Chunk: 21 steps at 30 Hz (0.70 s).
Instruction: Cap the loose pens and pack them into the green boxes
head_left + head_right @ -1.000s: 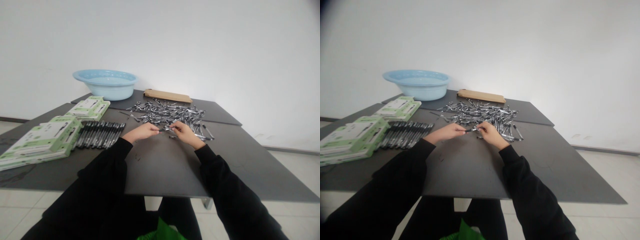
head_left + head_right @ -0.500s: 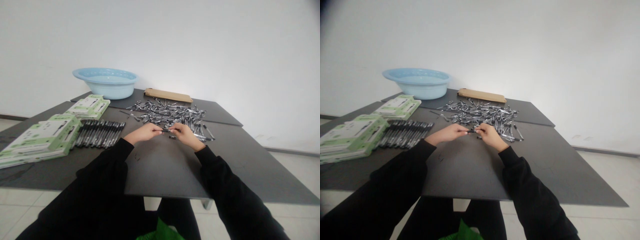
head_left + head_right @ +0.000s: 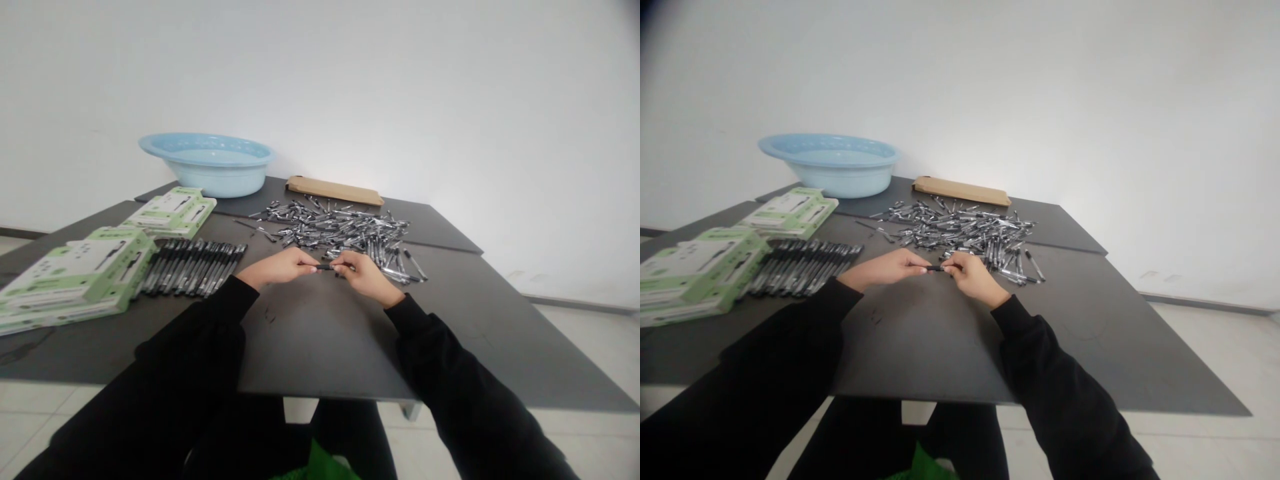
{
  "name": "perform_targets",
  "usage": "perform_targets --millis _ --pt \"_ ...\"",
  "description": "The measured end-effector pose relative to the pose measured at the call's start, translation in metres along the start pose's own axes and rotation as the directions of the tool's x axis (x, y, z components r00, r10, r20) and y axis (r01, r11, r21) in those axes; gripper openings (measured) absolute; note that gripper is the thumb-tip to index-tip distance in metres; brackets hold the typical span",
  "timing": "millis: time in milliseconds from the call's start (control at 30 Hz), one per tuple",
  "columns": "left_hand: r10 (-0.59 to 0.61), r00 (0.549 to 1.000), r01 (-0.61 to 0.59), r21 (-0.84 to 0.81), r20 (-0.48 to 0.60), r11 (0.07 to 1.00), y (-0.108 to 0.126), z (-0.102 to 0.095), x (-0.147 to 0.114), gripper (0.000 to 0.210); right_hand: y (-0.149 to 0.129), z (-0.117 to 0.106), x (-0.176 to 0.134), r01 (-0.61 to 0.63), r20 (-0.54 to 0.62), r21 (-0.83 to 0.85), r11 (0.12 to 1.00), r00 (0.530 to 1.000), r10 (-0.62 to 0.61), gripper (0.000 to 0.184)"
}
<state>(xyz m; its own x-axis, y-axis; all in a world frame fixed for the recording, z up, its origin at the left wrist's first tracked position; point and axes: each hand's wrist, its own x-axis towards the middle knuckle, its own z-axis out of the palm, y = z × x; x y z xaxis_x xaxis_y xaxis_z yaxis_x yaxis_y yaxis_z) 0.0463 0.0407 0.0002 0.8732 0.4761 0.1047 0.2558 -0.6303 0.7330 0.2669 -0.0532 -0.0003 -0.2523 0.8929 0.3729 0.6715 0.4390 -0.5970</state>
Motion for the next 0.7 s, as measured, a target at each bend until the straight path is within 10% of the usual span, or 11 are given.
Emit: perform_targets --millis 500,700 --pt "-0.123 0.979 0.153 0.186 -0.16 0.971 0.023 0.001 -0.005 0.03 0.001 0.013 0.003 0.012 -0.179 -0.047 0.999 0.984 -0.021 0.024" --pt "-0.276 0.777 0.454 0.198 -0.566 0.869 0.028 -0.016 -0.042 0.018 -0.004 -0.003 0.0 0.065 -0.253 -0.199 0.978 0.961 -0.115 0.026"
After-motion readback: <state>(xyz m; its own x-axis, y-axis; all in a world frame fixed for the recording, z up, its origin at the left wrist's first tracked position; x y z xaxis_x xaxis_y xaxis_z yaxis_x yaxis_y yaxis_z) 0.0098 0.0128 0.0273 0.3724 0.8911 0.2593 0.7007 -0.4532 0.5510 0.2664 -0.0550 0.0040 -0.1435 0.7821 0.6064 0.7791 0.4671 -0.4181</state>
